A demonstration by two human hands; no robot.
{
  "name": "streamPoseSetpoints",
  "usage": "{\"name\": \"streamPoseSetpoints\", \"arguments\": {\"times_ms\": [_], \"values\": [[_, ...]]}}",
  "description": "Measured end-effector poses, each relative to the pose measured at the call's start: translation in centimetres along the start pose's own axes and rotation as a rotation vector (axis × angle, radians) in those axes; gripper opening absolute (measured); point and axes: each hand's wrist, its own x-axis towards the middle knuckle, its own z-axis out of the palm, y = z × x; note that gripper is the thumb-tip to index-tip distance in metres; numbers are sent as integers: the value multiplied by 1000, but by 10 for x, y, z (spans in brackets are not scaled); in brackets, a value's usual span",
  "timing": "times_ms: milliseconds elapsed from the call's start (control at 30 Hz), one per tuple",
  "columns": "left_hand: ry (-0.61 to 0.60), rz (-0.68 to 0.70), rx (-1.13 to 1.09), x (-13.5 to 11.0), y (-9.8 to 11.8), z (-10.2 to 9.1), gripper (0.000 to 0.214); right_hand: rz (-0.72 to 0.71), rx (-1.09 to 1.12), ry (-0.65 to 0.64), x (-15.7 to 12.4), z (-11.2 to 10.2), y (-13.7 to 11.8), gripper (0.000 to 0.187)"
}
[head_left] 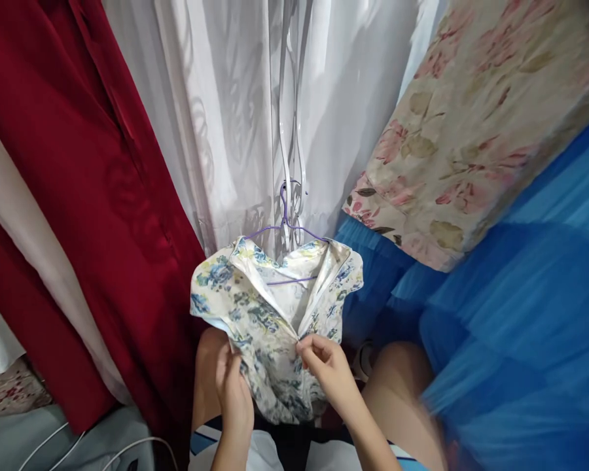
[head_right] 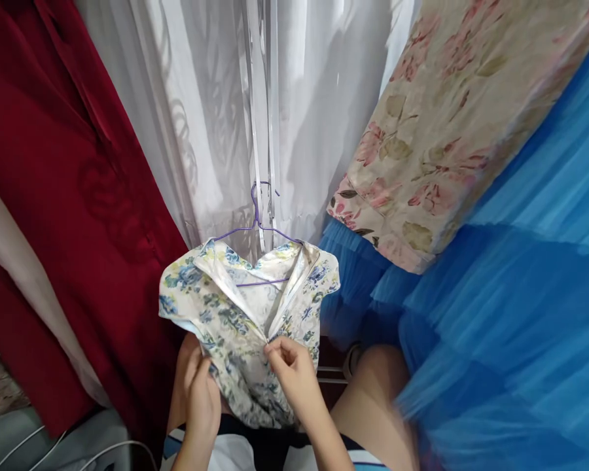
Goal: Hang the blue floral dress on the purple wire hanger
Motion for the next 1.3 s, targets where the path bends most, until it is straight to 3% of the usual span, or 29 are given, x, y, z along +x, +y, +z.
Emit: {"name": "streamPoseSetpoints", "arguments": {"times_ms": [67,100,167,233,300,367,533,633,767,833,900,1000,1133,1200,1233,1300], "values": [[249,183,21,-5,2,5,46,16,34,6,-8,5,3,34],[277,261,56,-10,1,9,45,19,51,-2,-11,8,4,35],[116,338,158,-18,-1,22,44,21,82,-36,-11,12,3,36],[-90,312,216,-22,-3,37,39,20,110,-72,-10,17,1,36],[-203,271,231,-20,-4,49,27,22,144,-78,-8,21,-3,35],[-226,307,229,-15,-2,55,23,21,177,-52,-8,24,-6,35],[-242,545,304,-11,8,57,20,16,185,35,10,17,-24,35],[-317,596,383,-17,12,69,11,-16,164,121,45,2,-60,32],[-479,633,531,-25,10,94,13,-94,247,111,89,-23,-127,28],[-517,634,551,-27,9,99,12,-149,313,105,96,-28,-150,22],[-508,617,521,-24,13,95,9,-174,355,119,92,-25,-154,16],[-414,665,413,-9,42,81,9,-182,382,144,78,-12,-134,16],[-198,980,332,31,121,77,23,-169,465,162,67,5,-113,16],[-290,1095,423,54,159,86,32,-220,458,158,69,12,-115,18],[-402,1128,478,65,173,91,28,-266,440,162,71,14,-117,20],[-516,1158,528,83,190,100,18,-357,428,196,79,18,-117,24]]}}
